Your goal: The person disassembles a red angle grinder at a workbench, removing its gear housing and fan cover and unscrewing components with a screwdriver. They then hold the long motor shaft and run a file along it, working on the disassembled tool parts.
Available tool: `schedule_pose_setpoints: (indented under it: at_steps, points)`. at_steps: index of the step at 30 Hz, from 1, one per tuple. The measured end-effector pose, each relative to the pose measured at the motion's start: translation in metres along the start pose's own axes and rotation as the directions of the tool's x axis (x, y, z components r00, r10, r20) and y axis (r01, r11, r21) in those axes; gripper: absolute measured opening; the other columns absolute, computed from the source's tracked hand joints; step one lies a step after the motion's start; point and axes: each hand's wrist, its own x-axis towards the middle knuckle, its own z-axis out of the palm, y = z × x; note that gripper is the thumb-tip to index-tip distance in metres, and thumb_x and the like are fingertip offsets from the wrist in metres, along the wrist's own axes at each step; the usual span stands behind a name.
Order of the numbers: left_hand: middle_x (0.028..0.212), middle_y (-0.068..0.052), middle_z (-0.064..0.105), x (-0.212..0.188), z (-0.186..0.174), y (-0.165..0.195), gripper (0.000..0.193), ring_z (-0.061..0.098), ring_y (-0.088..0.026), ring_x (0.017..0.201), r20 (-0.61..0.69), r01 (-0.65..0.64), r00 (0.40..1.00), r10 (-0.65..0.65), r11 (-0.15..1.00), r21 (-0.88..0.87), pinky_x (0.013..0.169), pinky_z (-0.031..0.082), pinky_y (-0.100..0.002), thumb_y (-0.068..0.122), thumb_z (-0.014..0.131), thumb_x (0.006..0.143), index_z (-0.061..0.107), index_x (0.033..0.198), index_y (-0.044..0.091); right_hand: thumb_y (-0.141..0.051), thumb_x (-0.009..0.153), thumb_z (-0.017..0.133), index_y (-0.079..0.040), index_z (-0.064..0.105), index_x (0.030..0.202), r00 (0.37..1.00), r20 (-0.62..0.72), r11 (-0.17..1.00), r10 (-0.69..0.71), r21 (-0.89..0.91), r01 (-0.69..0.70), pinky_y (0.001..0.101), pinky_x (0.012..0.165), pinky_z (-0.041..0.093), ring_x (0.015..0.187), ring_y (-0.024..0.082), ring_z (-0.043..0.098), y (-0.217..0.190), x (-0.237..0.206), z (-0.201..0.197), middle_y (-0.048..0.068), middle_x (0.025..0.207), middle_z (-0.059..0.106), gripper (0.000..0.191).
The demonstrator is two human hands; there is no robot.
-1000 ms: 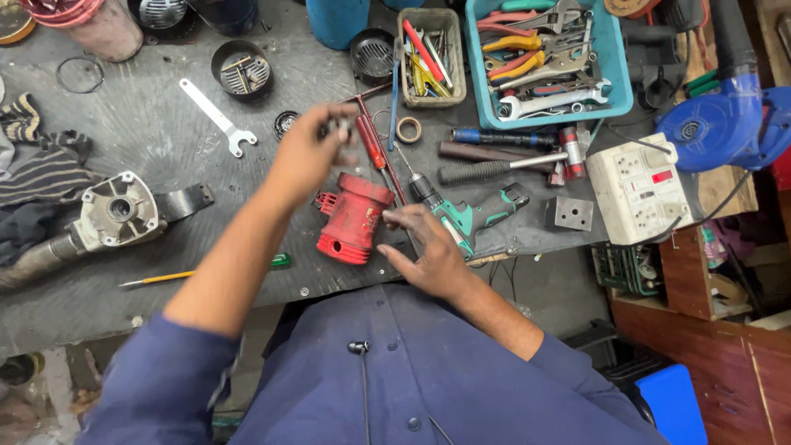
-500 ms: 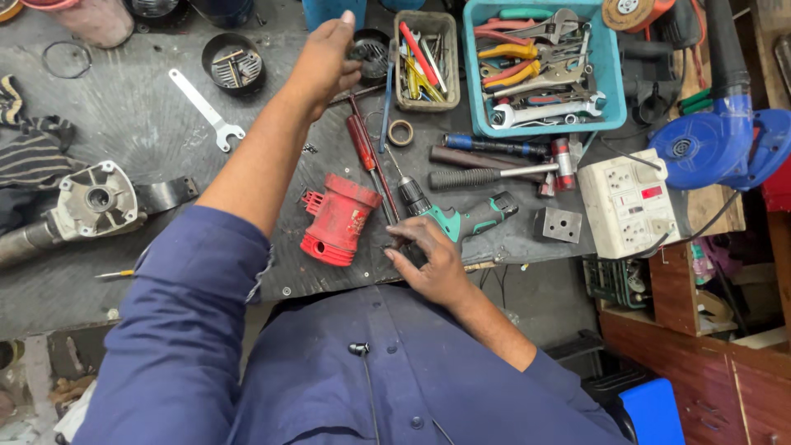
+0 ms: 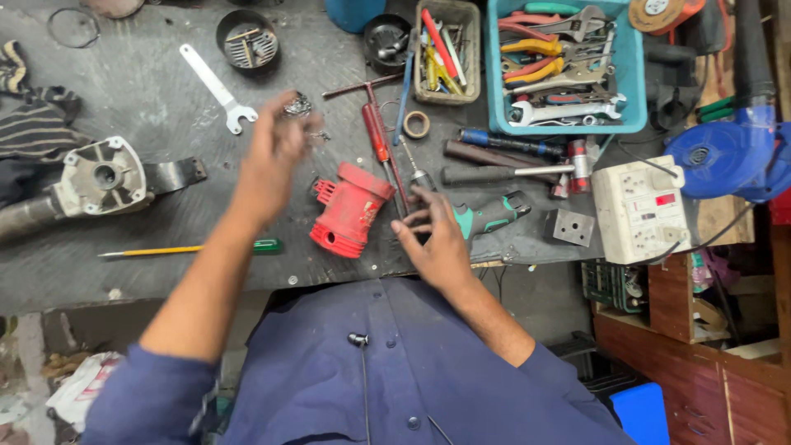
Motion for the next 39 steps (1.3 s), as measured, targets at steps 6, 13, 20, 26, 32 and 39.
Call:
schedule_pose_setpoints:
  at_steps: [6,13,20,26,32,39]
  points:
    - [0.140,-0.022,0.057,-0.092,0.005,-0.020,0.087,0.058,-0.036,0.125,0.018,-0.092,0.994,0.106,0.749,0.657,0.099,0.051,-0.043,0.031,0.085,0.082,0.040,0.149,0.001,-0.031,0.100,0.081,0.007,0.032,0.155,0.982,0.170,0.954,0.084,-0.298,-0.030,0.0397,0.095,0.053,0.118,0.034,0.065,-0.006,0.008,0.030,0.026,0.133,0.062,0.083]
    - [0.139,-0.016,0.058,-0.108,-0.022,-0.047,0.101,0.065,-0.022,0.109,0.002,0.055,0.998,-0.057,0.983,0.173,0.087,0.059,-0.034,0.016,0.088,0.074,0.028,0.154,0.001,-0.018,0.081,0.089,-0.004,0.014,0.149,0.961,0.152,0.920,0.233,0.285,-0.268,0.0409,0.100,0.059,0.119,0.027,0.068,-0.012,0.001,0.082,0.022,0.138,0.058,0.102]
    - [0.125,-0.011,0.063,-0.123,-0.066,-0.046,0.055,0.070,-0.019,0.115,0.022,-0.004,1.000,0.005,1.000,-0.017,0.101,0.062,-0.034,0.003,0.080,0.095,0.061,0.146,0.003,-0.007,0.074,0.092,-0.012,0.008,0.160,0.995,-0.004,0.851,0.101,0.519,-0.084,0.0433,0.116,0.051,0.141,0.028,0.056,-0.036,-0.028,0.121,0.018,0.155,0.049,0.120]
    - [0.143,-0.011,0.055,-0.127,-0.108,-0.002,0.060,0.061,-0.020,0.128,0.179,-0.200,0.959,0.220,0.972,-0.126,0.107,0.055,-0.034,0.002,0.079,0.085,0.053,0.139,0.004,-0.008,0.065,0.098,-0.013,0.007,0.162,0.996,-0.078,0.941,-0.039,0.334,0.063,0.0442,0.115,0.053,0.135,0.028,0.060,-0.073,-0.044,0.136,0.016,0.149,0.051,0.133]
    - [0.134,-0.013,0.069,-0.135,-0.141,0.024,0.055,0.069,-0.024,0.124,0.310,-0.248,0.927,0.213,0.965,0.080,0.105,0.057,-0.035,0.001,0.083,0.078,0.065,0.131,0.002,-0.008,0.067,0.100,-0.017,0.015,0.161,0.959,-0.062,0.913,-0.275,0.297,0.281,0.0433,0.119,0.051,0.141,0.026,0.058,-0.100,-0.052,0.149,0.014,0.154,0.052,0.127]
    - [0.129,-0.011,0.072,-0.144,-0.164,0.018,0.057,0.071,-0.025,0.119,0.359,-0.411,0.869,0.340,0.901,0.142,0.102,0.057,-0.036,0.007,0.088,0.075,0.065,0.127,0.004,-0.007,0.068,0.100,-0.016,0.032,0.155,0.957,-0.058,0.899,-0.285,0.328,0.288,0.0459,0.128,0.044,0.149,0.027,0.052,-0.106,-0.068,0.173,0.012,0.154,0.053,0.110]
